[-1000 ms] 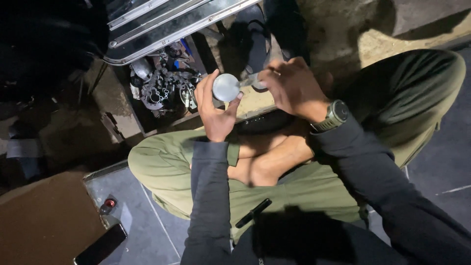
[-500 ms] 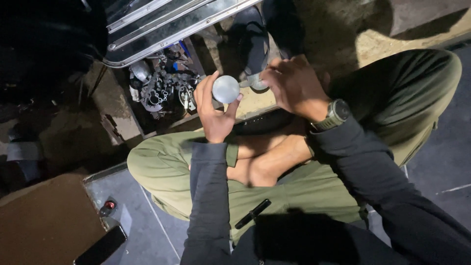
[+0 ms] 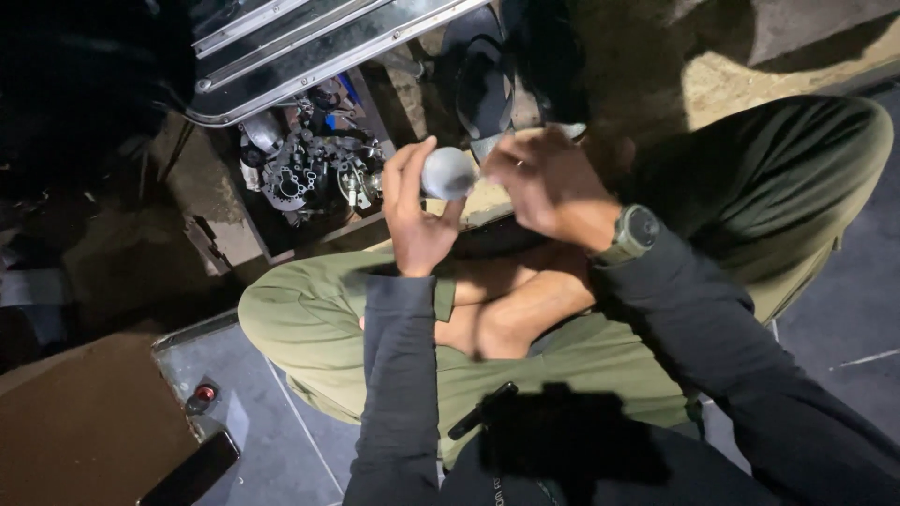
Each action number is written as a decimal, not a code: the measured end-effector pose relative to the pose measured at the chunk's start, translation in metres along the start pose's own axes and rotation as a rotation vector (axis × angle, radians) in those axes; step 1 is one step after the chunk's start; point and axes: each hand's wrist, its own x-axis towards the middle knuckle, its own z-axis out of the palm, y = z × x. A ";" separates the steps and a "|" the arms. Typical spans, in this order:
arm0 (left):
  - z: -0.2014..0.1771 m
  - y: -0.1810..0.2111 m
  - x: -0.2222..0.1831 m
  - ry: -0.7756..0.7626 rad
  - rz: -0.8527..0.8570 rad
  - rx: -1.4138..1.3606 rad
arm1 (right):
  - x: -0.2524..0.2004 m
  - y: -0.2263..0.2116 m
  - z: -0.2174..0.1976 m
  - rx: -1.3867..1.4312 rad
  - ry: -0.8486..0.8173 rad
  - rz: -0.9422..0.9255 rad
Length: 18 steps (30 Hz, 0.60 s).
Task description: Polishing the surface of a motorcycle piston using a small abrasive tool.
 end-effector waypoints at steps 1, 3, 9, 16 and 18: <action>0.001 0.000 0.001 -0.002 -0.002 -0.001 | -0.001 -0.001 0.005 0.001 -0.002 0.002; -0.001 0.000 0.001 -0.020 -0.026 -0.036 | -0.001 -0.006 0.016 -0.157 0.092 -0.063; -0.006 -0.001 0.006 -0.007 -0.054 -0.074 | -0.002 0.029 0.015 -0.160 0.033 0.016; 0.000 -0.006 0.002 -0.049 -0.090 -0.072 | -0.001 0.017 0.023 -0.107 0.106 -0.009; 0.000 -0.003 0.004 -0.047 -0.047 -0.071 | 0.000 0.033 0.027 -0.219 0.118 -0.045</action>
